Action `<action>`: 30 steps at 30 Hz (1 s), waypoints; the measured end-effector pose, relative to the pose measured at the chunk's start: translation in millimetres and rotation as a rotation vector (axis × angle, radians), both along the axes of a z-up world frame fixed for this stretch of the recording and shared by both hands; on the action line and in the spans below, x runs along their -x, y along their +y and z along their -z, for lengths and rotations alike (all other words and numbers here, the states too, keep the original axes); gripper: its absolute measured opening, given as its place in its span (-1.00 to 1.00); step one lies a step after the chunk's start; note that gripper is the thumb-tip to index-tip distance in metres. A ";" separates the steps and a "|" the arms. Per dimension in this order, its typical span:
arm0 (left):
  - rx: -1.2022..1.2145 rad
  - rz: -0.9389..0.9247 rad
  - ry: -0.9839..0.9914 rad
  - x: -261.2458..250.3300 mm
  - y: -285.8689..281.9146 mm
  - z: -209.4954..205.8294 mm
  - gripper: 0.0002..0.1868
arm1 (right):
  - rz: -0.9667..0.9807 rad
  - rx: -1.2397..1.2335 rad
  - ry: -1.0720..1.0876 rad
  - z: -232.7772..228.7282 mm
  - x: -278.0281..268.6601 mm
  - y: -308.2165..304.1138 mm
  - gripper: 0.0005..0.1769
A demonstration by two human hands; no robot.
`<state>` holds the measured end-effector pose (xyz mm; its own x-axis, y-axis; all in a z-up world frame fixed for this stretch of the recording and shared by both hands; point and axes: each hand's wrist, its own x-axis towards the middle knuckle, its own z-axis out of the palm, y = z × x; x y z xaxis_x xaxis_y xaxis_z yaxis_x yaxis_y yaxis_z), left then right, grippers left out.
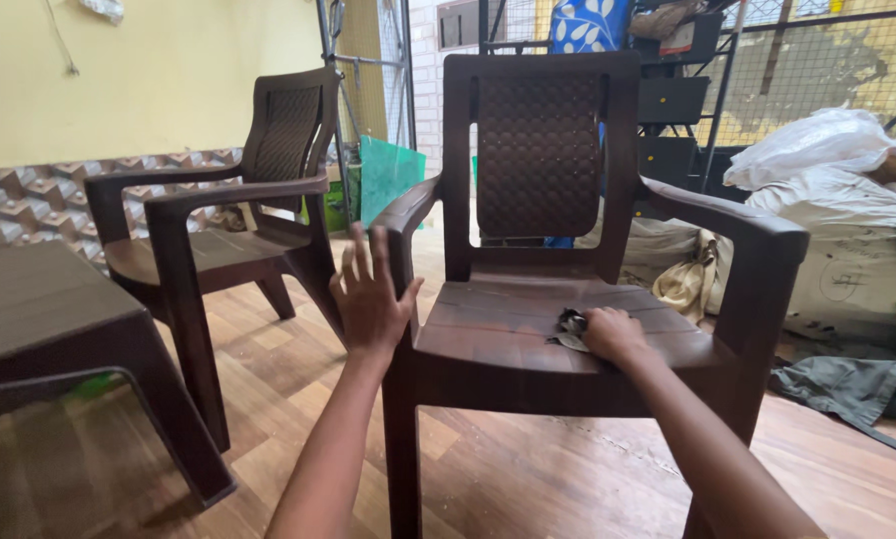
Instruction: The person wipes the backrest, seat, and armrests of a brown plastic chair using a dark cloth. The person moves the chair to access different sides and continues wiping the surfaces.
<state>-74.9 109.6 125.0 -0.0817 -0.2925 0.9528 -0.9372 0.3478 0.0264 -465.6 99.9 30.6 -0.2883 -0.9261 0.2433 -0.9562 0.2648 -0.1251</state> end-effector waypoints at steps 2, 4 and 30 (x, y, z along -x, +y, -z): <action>-0.318 0.081 0.172 -5.2 -5.0 5.8 0.02 | -0.041 -0.031 -0.047 0.4 -23.2 -2.7 -0.58; -0.666 0.244 0.324 -7.7 -12.3 10.1 -0.01 | -0.138 -0.038 -0.085 -0.6 -44.3 -6.6 -0.56; -0.617 0.343 0.208 -34.8 -30.1 21.7 0.14 | -0.578 0.109 0.156 -18.7 -262.8 17.6 0.14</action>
<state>-40.1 79.5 103.3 -0.1006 -0.7711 0.6288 -0.7329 0.4848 0.4773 -202.9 117.4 49.3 0.3005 -0.8894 0.3444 -0.9505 -0.3091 0.0311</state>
